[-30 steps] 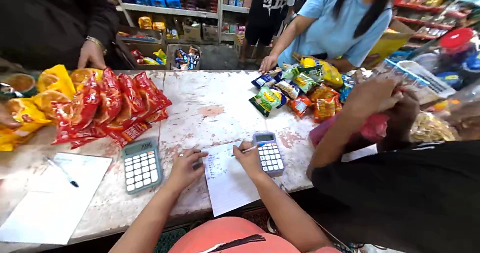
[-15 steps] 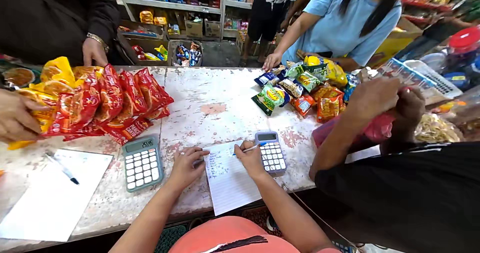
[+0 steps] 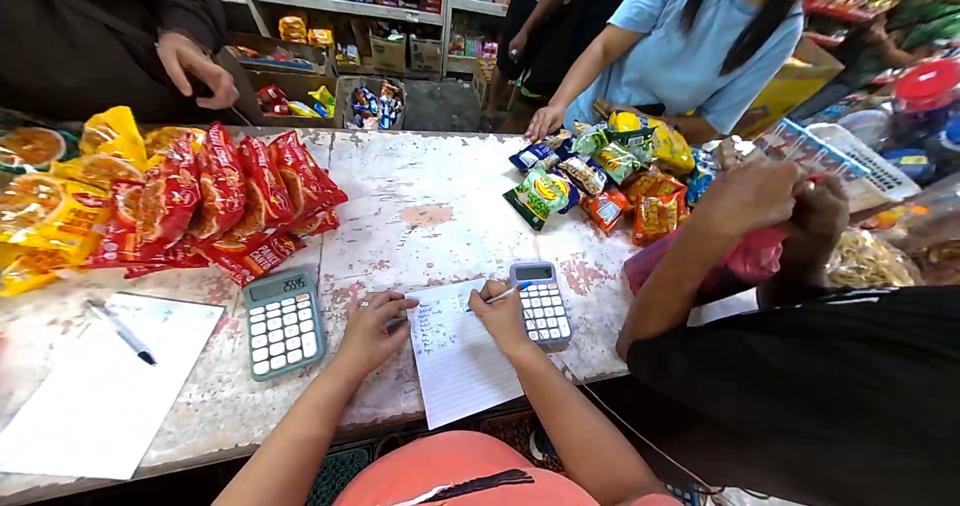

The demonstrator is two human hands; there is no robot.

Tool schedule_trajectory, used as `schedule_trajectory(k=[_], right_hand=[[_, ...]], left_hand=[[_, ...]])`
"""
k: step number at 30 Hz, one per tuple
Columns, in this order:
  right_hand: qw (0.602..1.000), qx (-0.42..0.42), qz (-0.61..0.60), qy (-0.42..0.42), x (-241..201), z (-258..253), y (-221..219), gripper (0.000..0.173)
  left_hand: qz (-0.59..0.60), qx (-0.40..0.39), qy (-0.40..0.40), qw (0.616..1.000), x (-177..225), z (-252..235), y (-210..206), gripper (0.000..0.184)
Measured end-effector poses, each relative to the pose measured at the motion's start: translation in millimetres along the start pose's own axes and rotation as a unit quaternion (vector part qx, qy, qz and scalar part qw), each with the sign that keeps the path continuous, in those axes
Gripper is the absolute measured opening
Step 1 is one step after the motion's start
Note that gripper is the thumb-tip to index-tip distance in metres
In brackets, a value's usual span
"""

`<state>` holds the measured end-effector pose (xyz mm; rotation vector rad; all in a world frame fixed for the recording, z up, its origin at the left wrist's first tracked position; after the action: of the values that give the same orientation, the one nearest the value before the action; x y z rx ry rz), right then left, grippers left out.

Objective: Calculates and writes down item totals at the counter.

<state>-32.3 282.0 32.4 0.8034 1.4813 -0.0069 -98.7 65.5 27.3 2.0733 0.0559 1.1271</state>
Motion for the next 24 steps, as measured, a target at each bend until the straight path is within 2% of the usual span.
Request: schedule_trajectory(k=[6, 24], right_hand=[[1.0, 0.002, -0.021, -0.005, 1.4, 0.3, -0.1, 0.028], [1.0, 0.022, 0.015, 0.002, -0.3, 0.0, 5.3, 0.027]], left_hand=[[0.007, 0.005, 0.0, 1.0, -2.4, 2.0, -0.8, 0.033], [-0.007, -0.003, 0.001, 1.0, -2.0, 0.9, -1.8, 0.038]])
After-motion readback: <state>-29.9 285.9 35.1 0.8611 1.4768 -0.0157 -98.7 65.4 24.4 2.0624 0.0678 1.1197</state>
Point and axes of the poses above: each hand's wrist, its own z-axis away from the middle knuckle, its own y-axis out of the back of the hand, x = y × z, the point moved 10 cm from there along -z, towards the middle knuckle, and after that the axes turned 2 degrees about x, right-handed, at the moved point
